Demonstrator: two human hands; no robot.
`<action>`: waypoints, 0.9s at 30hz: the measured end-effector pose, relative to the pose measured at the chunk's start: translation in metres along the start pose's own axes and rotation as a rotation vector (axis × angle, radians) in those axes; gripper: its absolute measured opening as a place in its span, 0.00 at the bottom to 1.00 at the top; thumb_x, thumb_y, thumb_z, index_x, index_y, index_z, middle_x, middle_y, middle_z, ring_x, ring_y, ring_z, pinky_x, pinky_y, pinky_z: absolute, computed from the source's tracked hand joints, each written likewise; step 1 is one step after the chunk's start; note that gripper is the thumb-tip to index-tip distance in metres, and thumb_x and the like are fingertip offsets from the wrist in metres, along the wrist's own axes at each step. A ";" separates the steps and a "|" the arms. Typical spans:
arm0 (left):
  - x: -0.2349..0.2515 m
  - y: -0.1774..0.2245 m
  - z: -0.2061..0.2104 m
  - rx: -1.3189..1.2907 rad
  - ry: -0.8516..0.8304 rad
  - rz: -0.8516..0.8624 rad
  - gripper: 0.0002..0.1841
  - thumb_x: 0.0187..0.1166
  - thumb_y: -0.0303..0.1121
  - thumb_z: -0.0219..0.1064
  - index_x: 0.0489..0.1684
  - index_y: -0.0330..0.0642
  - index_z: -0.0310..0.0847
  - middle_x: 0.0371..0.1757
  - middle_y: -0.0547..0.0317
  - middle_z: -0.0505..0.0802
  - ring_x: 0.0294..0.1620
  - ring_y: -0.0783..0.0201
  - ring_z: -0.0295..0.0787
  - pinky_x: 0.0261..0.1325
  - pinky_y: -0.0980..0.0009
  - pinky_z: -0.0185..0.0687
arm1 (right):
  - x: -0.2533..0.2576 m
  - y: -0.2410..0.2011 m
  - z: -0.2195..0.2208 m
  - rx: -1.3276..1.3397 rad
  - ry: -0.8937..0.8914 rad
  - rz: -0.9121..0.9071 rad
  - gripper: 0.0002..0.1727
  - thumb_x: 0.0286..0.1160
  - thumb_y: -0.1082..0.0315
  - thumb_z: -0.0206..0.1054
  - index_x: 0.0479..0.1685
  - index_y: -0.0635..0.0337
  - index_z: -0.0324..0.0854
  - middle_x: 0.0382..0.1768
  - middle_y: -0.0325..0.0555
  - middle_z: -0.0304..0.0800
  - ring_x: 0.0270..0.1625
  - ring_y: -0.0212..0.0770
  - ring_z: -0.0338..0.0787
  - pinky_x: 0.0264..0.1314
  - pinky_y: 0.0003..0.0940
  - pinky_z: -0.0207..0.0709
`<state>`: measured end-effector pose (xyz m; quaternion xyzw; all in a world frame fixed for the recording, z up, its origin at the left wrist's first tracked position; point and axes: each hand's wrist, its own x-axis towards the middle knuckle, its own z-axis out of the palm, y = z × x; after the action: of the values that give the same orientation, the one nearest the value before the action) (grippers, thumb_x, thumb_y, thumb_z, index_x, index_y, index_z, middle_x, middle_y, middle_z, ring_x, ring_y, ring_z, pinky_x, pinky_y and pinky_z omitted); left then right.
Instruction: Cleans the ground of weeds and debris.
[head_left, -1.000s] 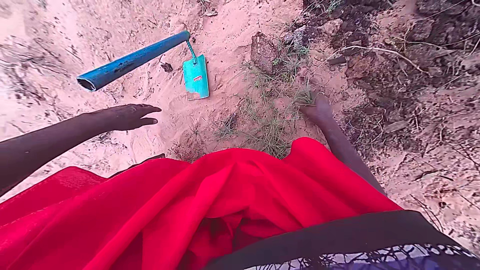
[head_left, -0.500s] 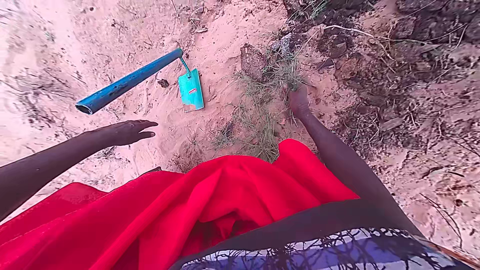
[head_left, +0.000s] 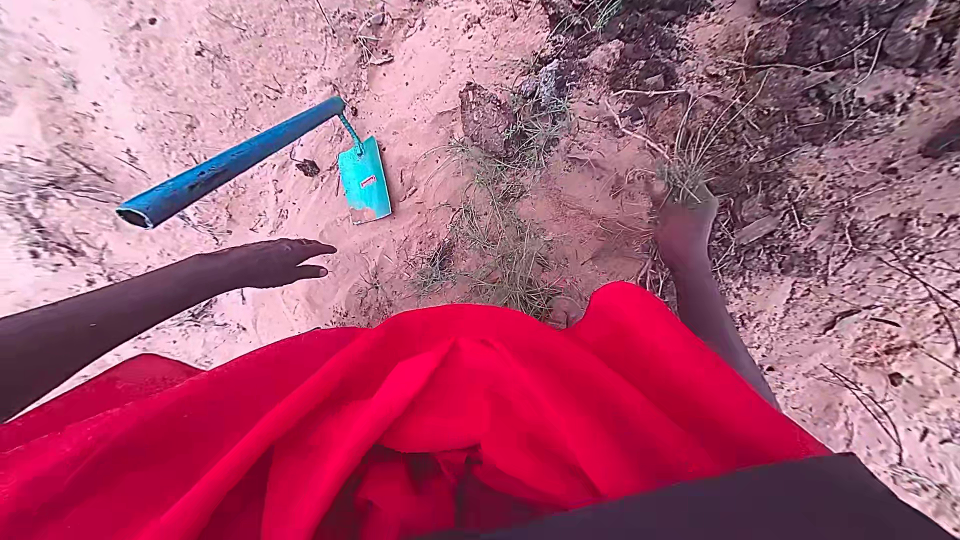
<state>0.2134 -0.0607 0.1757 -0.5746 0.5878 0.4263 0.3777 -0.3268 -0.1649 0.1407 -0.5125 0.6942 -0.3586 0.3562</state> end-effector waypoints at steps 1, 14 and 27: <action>-0.002 0.014 -0.009 -0.018 -0.019 -0.017 0.28 0.92 0.38 0.58 0.90 0.40 0.63 0.86 0.39 0.74 0.87 0.40 0.68 0.88 0.45 0.59 | 0.007 -0.004 -0.021 0.082 0.127 -0.018 0.16 0.82 0.66 0.68 0.62 0.66 0.76 0.43 0.33 0.82 0.41 0.16 0.81 0.51 0.20 0.79; 0.010 0.029 0.006 0.026 0.057 0.197 0.29 0.91 0.41 0.60 0.89 0.42 0.65 0.87 0.40 0.73 0.85 0.40 0.73 0.85 0.42 0.65 | -0.010 0.018 0.037 -0.725 -0.518 -0.036 0.21 0.72 0.72 0.75 0.64 0.73 0.84 0.70 0.75 0.78 0.70 0.76 0.81 0.69 0.75 0.71; -0.002 0.028 0.004 0.062 0.120 0.182 0.28 0.92 0.43 0.58 0.89 0.42 0.66 0.86 0.39 0.74 0.84 0.39 0.72 0.83 0.40 0.66 | -0.026 0.020 0.062 -0.720 -0.294 0.198 0.23 0.90 0.59 0.60 0.73 0.67 0.77 0.59 0.77 0.86 0.66 0.76 0.85 0.65 0.75 0.73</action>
<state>0.1850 -0.0565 0.1782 -0.5314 0.6718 0.4054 0.3191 -0.2768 -0.1440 0.0965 -0.5810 0.7632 0.0208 0.2822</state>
